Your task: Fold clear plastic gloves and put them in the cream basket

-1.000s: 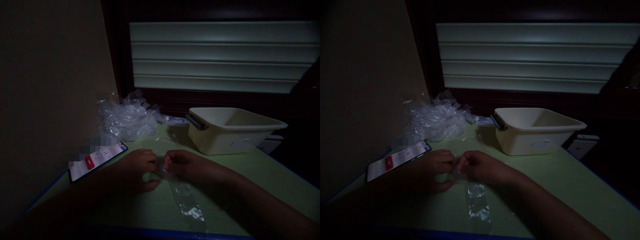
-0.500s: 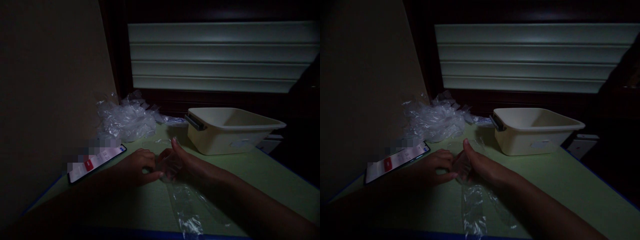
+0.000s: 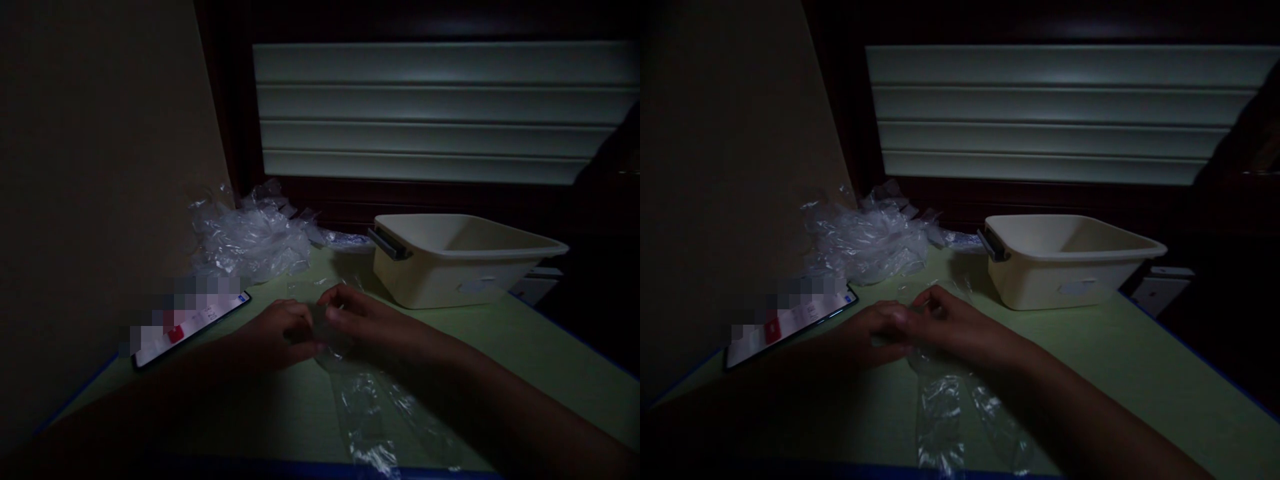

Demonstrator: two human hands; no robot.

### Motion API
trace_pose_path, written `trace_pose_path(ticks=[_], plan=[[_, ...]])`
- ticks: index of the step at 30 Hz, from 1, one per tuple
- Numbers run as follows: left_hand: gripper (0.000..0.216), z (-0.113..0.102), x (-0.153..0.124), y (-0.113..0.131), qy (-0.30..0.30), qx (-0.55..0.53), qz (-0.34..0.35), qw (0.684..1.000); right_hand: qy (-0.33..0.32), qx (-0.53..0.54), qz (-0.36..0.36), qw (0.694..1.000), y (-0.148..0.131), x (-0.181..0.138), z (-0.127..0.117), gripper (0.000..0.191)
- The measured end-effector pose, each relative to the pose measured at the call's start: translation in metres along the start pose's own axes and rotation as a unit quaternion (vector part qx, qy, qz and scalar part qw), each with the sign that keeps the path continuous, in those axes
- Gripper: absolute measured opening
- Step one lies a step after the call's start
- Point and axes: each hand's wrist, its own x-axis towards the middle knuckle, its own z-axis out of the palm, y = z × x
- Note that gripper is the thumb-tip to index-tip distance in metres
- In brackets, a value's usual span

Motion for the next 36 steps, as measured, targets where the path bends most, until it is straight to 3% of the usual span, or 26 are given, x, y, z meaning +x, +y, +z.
trace_pose_path(ticks=[3, 17, 24, 31, 36], plan=[[0.019, -0.001, 0.001, 0.0, -0.009, 0.014, 0.019, 1.0, 0.022, -0.021, -0.001, 1.0, 0.008, 0.007, -0.006, 0.038], [0.016, -0.003, -0.001, -0.001, -0.025, -0.041, 0.015, 0.999, -0.049, -0.039, 0.022, 0.998, 0.015, 0.008, -0.01, 0.033], [0.013, -0.012, -0.001, 0.004, -0.066, -0.036, -0.026, 0.997, -0.016, -0.119, 0.009, 0.993, 0.013, 0.007, -0.008, 0.034], [0.018, -0.007, 0.0, 0.003, -0.017, -0.009, -0.04, 0.999, 0.0, -0.202, -0.005, 0.979, 0.011, 0.005, -0.007, 0.03], [0.004, -0.006, 0.0, 0.005, 0.0, 0.046, -0.041, 0.998, 0.001, -0.228, -0.016, 0.974, 0.014, 0.007, -0.008, 0.033]])
